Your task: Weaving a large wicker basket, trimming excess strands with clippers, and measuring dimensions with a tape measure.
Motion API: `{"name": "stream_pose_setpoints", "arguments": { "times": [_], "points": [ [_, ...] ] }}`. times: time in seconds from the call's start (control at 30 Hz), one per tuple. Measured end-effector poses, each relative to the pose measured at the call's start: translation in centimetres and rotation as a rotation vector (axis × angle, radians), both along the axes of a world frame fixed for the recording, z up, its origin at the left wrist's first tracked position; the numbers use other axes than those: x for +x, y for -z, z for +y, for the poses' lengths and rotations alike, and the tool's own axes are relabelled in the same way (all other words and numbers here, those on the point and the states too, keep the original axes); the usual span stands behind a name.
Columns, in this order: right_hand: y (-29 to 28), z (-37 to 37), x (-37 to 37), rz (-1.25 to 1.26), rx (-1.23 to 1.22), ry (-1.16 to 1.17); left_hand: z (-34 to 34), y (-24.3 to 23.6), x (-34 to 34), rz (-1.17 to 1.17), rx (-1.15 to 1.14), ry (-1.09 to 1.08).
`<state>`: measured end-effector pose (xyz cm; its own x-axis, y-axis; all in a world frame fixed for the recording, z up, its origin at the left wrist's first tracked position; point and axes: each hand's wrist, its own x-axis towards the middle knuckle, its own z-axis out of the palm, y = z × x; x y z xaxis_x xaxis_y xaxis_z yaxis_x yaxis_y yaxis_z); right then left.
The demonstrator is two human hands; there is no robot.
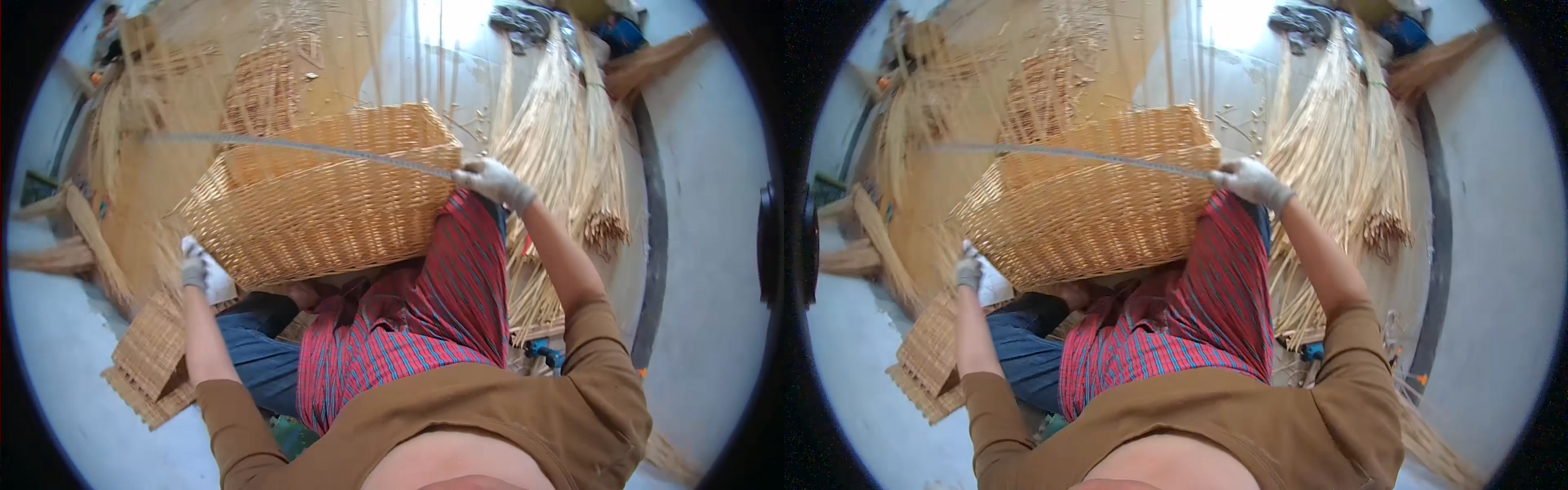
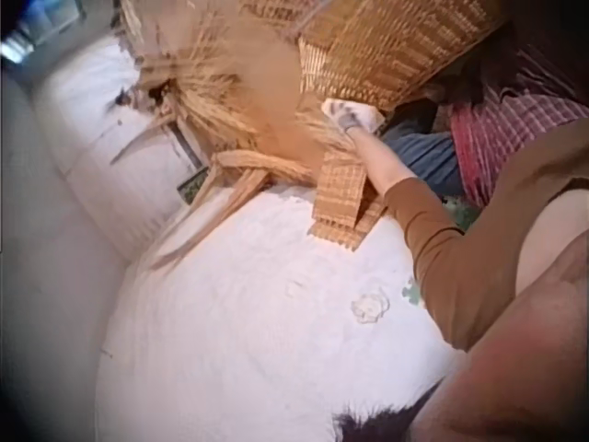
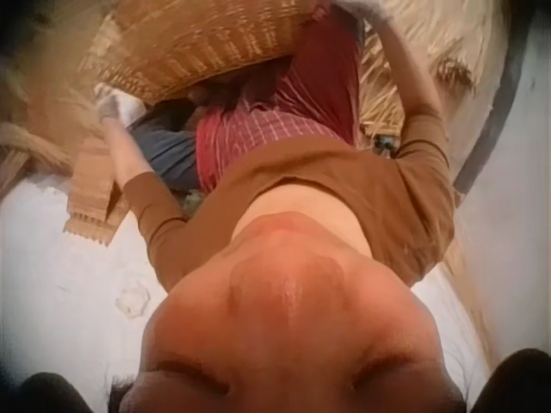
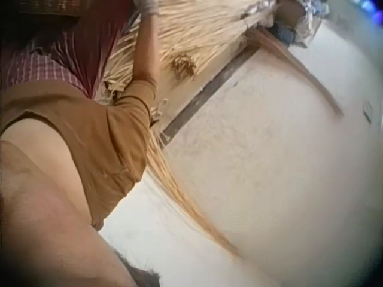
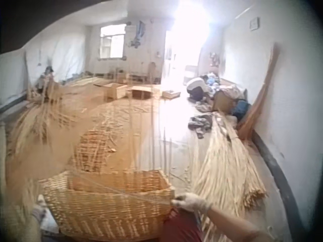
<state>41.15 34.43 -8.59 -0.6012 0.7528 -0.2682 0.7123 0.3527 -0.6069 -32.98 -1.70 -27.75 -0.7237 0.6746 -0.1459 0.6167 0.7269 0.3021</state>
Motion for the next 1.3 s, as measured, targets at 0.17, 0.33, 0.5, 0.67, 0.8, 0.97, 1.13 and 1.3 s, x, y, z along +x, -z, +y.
{"name": "stream_pose_setpoints", "arguments": {
  "times": [0.17, 0.33, 0.5, 0.67, 0.8, 0.97, 1.13, 1.3],
  "points": [
    [0.4, -0.2, -4.5, -0.038, 0.016, -0.023, -0.1, 3.8, 7.6, -0.346, 0.358, -0.362],
    [5.6, 5.5, -0.5, 0.124, -0.004, 0.264, 5.1, 0.3, 14.5, -0.430, 0.386, -0.174],
    [8.0, 11.4, 9.2, -0.007, 0.196, 0.425, 12.4, -2.4, 25.3, -0.415, 0.453, 0.039],
    [3.5, 7.9, 5.0, -0.129, 0.266, 0.265, 11.5, 0.1, 27.4, -0.246, 0.671, -0.164],
    [-3.9, -0.4, -3.3, -0.209, 0.066, 0.044, 11.5, -2.5, 30.6, -0.135, 0.756, -0.262],
    [-5.6, -9.1, -13.1, -0.315, 0.015, -0.209, 11.9, -9.2, 39.4, -0.578, 0.843, -0.008],
    [6.6, -13.7, -17.0, 0.267, -0.462, -0.015, 11.3, -9.2, 47.3, -1.082, 1.228, 0.008],
    [2.6, -17.3, -21.7, -0.109, -0.261, -0.412, 8.4, -4.2, 42.9, -1.302, 1.220, -0.174]
  ]
}}
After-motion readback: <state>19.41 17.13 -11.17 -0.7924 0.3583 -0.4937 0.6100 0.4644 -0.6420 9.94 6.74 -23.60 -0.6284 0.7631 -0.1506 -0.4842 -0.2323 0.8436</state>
